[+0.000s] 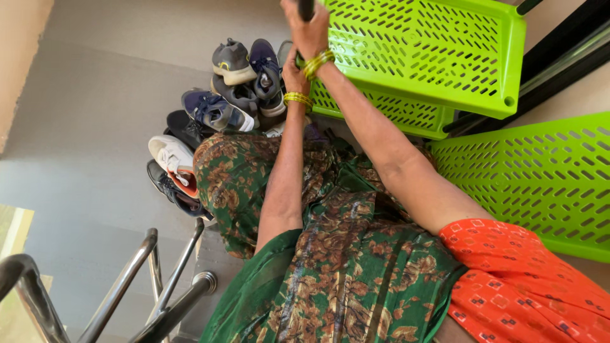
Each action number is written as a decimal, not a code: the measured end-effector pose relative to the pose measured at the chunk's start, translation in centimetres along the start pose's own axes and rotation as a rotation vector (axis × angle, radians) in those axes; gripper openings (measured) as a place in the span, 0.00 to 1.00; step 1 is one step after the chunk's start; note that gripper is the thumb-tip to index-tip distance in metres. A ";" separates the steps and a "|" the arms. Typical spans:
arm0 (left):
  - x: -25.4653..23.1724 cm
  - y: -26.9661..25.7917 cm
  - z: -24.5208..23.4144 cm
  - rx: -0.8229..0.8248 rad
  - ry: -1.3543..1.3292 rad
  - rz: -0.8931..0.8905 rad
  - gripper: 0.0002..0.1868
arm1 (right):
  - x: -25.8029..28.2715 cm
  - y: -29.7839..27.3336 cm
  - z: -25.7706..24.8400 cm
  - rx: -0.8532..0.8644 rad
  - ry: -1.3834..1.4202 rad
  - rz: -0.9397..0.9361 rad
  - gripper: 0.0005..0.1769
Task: The person kneels beside a green plastic shoe rack on a stair landing and wipes its perforated shelves with a cloth. They then pull the rack apart, detach the black support tubes from the shelf baskets, and continue wiping the separated shelves and tubes.
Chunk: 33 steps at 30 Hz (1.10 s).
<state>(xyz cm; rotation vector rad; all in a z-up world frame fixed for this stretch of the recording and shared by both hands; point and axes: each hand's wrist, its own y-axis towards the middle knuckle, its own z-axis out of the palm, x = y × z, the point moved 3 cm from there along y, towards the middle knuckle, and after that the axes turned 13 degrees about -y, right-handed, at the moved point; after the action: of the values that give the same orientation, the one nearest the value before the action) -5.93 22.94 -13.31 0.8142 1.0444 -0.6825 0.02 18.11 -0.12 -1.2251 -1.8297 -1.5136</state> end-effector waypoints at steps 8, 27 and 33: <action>-2.1 -0.4 0.1 0.059 0.031 0.280 0.31 | -0.4 1.1 -1.3 0.467 0.272 -0.002 0.11; 0.7 -0.1 0.4 -0.010 0.024 0.179 0.30 | 2.6 0.1 -1.2 0.052 0.224 0.003 0.14; -1.0 0.1 0.0 0.006 0.011 0.162 0.31 | 1.4 0.6 -0.7 0.217 0.280 0.076 0.18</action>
<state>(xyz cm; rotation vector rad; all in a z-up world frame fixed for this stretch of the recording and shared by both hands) -6.20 23.11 -12.37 0.8980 0.9749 -0.5445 -0.25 17.86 1.52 -0.9199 -1.6905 -1.3294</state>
